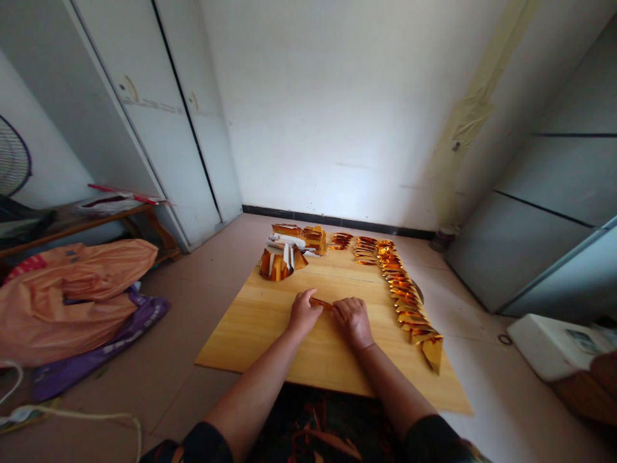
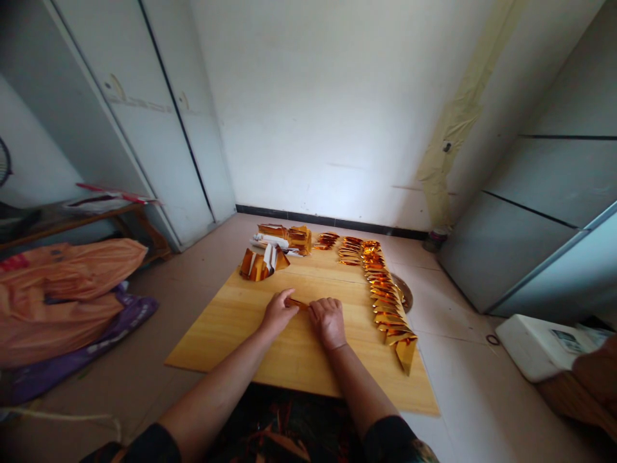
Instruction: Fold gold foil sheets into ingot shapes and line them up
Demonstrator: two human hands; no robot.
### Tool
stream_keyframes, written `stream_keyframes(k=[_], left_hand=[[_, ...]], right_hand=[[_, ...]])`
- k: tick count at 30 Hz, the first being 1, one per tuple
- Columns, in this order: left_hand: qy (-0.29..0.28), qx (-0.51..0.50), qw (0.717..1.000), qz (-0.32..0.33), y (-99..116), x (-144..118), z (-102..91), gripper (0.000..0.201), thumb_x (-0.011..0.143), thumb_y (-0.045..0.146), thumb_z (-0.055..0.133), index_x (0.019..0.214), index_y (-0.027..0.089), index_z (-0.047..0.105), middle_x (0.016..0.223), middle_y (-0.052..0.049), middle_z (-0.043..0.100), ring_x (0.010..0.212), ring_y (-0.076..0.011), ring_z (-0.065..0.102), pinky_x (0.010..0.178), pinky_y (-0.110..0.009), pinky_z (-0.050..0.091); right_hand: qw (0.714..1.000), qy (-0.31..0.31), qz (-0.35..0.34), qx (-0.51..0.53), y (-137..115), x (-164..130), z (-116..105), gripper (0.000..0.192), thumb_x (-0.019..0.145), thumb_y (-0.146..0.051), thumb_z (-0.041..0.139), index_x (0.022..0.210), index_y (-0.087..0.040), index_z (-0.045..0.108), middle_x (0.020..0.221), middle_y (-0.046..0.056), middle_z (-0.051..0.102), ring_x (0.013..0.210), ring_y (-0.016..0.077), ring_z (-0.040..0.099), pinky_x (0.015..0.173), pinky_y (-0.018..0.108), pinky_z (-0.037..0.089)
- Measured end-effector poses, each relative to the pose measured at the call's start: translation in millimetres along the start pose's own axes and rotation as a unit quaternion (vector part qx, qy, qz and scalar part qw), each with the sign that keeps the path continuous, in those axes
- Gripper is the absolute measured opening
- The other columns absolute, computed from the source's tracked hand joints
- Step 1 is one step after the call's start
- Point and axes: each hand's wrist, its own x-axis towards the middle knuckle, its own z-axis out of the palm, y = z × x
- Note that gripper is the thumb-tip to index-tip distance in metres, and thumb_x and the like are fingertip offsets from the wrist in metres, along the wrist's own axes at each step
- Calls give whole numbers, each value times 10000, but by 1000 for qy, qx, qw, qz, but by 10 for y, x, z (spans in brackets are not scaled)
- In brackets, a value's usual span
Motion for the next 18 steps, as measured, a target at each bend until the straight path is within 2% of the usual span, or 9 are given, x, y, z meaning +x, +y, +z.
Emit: stream_keyframes(k=[3,6,9,12,15,18], left_hand=[[19,20,1000,4,31,1,-41,521,610,80,625,1123,164,590,882,-23,615,799,-143,584,747,-260,477],[-36,-81,994,-59,93,-27,-58,474,653,118,590,1125,153,572,661,34,568,552,-92,539,538,-207,428],[-86,-213,967,-113,144,-63,-61,345,663,158,555,1008,147,568,581,53,548,417,-70,486,412,-182,337],[-107,-319,933,-126,138,-81,-68,241,626,206,587,856,144,551,593,23,593,450,-90,543,413,-180,343],[-129,-392,902,-125,91,-81,-71,255,590,234,632,811,142,543,636,-4,629,525,-113,596,463,-191,383],[-136,-409,895,-116,56,-82,-61,298,567,237,679,815,144,543,622,14,617,551,-111,598,514,-203,413]], right_hand=[[998,40,-30,-23,6,-5,-1,222,929,-268,475,830,-216,667,732,28,633,747,149,512,790,294,284],[994,76,-77,-30,13,-11,17,209,921,-228,493,785,-213,650,695,12,618,714,139,493,789,298,279],[990,75,-118,-21,11,-22,30,223,922,-196,484,749,-207,626,699,7,617,705,134,489,767,288,289],[989,75,-127,-3,11,-33,32,224,926,-197,476,755,-204,619,707,9,621,702,133,503,739,279,302],[989,90,-117,20,17,-36,36,223,937,-215,461,790,-202,628,734,16,634,708,128,535,732,276,318],[989,87,-104,56,22,-40,42,229,948,-245,438,844,-192,634,775,32,649,732,131,562,734,270,344]])
